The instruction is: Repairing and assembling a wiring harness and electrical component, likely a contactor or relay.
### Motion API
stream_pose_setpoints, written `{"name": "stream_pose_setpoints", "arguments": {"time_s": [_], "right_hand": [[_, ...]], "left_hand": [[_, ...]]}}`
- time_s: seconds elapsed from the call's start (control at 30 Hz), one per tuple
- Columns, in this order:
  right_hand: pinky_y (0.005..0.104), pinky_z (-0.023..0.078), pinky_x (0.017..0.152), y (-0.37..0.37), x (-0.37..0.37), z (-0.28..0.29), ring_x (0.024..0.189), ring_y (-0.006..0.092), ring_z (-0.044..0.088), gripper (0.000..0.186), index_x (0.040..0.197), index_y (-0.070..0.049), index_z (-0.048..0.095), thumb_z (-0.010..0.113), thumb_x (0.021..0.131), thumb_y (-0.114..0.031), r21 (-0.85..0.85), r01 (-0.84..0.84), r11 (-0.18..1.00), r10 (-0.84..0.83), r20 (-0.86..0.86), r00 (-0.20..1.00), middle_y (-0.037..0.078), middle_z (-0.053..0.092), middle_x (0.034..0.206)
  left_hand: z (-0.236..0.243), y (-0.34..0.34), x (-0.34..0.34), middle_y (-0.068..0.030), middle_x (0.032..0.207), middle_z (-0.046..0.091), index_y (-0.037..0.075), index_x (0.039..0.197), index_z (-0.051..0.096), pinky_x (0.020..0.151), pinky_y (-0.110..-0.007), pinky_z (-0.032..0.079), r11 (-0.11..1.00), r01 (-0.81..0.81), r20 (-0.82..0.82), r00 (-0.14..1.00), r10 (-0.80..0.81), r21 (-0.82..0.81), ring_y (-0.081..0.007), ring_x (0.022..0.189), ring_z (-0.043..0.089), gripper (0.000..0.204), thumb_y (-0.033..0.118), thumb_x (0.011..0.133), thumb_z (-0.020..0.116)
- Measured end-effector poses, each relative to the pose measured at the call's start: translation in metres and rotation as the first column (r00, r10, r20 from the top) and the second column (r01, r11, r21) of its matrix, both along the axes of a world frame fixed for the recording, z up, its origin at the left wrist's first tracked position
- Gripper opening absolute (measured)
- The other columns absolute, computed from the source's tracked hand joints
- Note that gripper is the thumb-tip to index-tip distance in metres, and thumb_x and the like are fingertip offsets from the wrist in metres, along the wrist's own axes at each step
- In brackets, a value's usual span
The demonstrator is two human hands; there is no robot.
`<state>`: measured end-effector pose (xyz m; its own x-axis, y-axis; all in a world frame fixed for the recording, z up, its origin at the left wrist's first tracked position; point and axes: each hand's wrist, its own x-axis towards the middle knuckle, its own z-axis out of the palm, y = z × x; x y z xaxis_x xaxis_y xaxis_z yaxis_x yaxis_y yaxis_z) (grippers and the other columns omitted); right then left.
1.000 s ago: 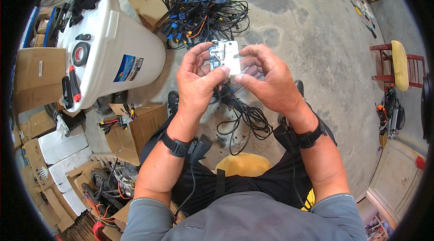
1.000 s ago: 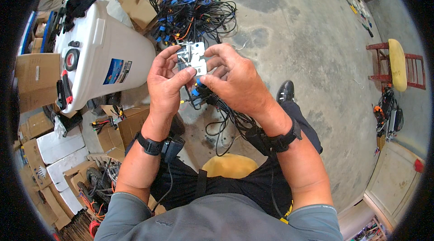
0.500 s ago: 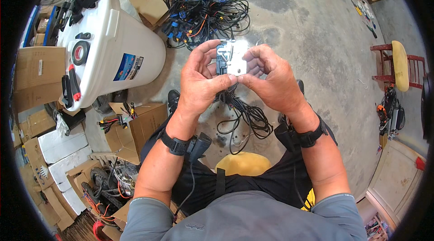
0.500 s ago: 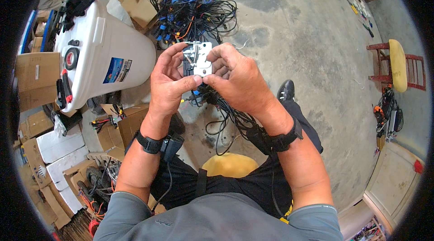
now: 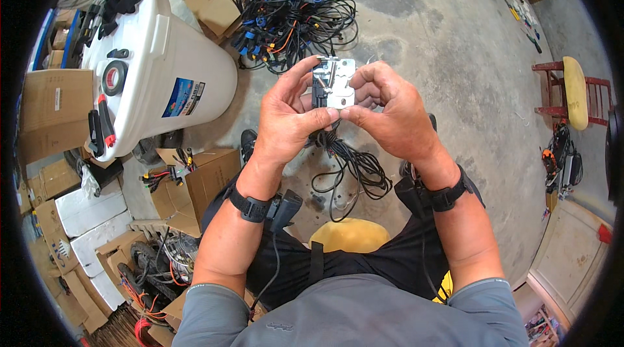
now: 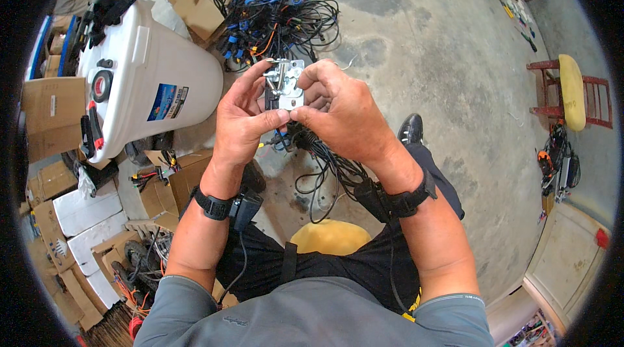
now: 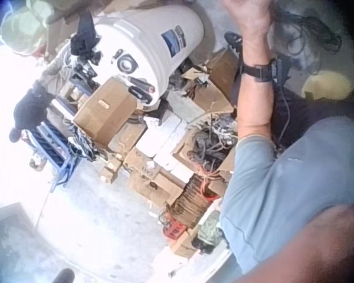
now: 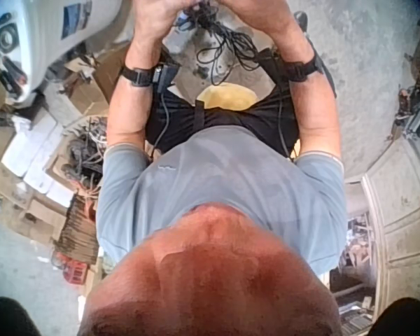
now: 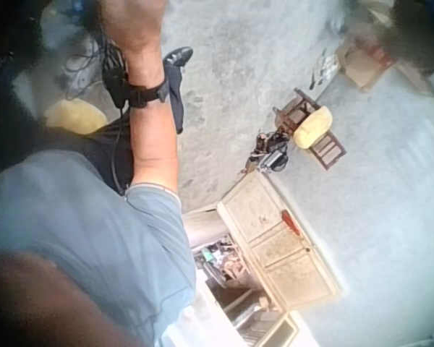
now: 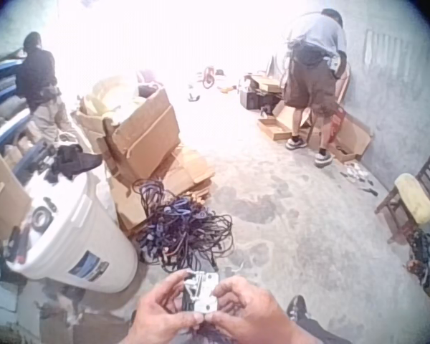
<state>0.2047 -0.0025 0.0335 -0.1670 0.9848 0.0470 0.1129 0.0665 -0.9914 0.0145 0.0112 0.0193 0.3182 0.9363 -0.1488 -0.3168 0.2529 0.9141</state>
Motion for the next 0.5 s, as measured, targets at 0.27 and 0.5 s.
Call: {"name": "stream_pose_setpoints", "arguments": {"time_s": [0.27,0.5], "right_hand": [[0.0223,0.051,0.071,0.0004,0.0041,0.0022,0.080,0.0060,0.060,0.032,0.106,0.000,0.055,0.075,0.080,0.000,-0.046,-0.065,0.997,0.068,0.046,0.997,0.001,0.059,0.092],[0.0223,0.045,0.063,0.0003,0.0044,0.0032,0.071,0.0047,0.051,0.030,0.100,-0.003,0.057,0.077,0.077,-0.001,0.024,-0.053,0.998,0.050,0.092,0.994,-0.002,0.055,0.083]], "left_hand": [[-0.0023,-0.0004,0.0011,-0.0187,0.127,0.056,-0.003,0.143,0.039,0.063,-0.026,0.057,1.000,-0.001,0.000,1.000,0.001,0.006,-0.0184,0.093,0.067,0.074,-0.011,0.077,0.072],[0.0003,-0.0018,0.0023,-0.0194,0.127,0.056,-0.004,0.143,0.039,0.062,-0.026,0.057,1.000,-0.012,-0.037,0.999,0.012,0.009,-0.0181,0.092,0.068,0.075,-0.012,0.077,0.071]]}}
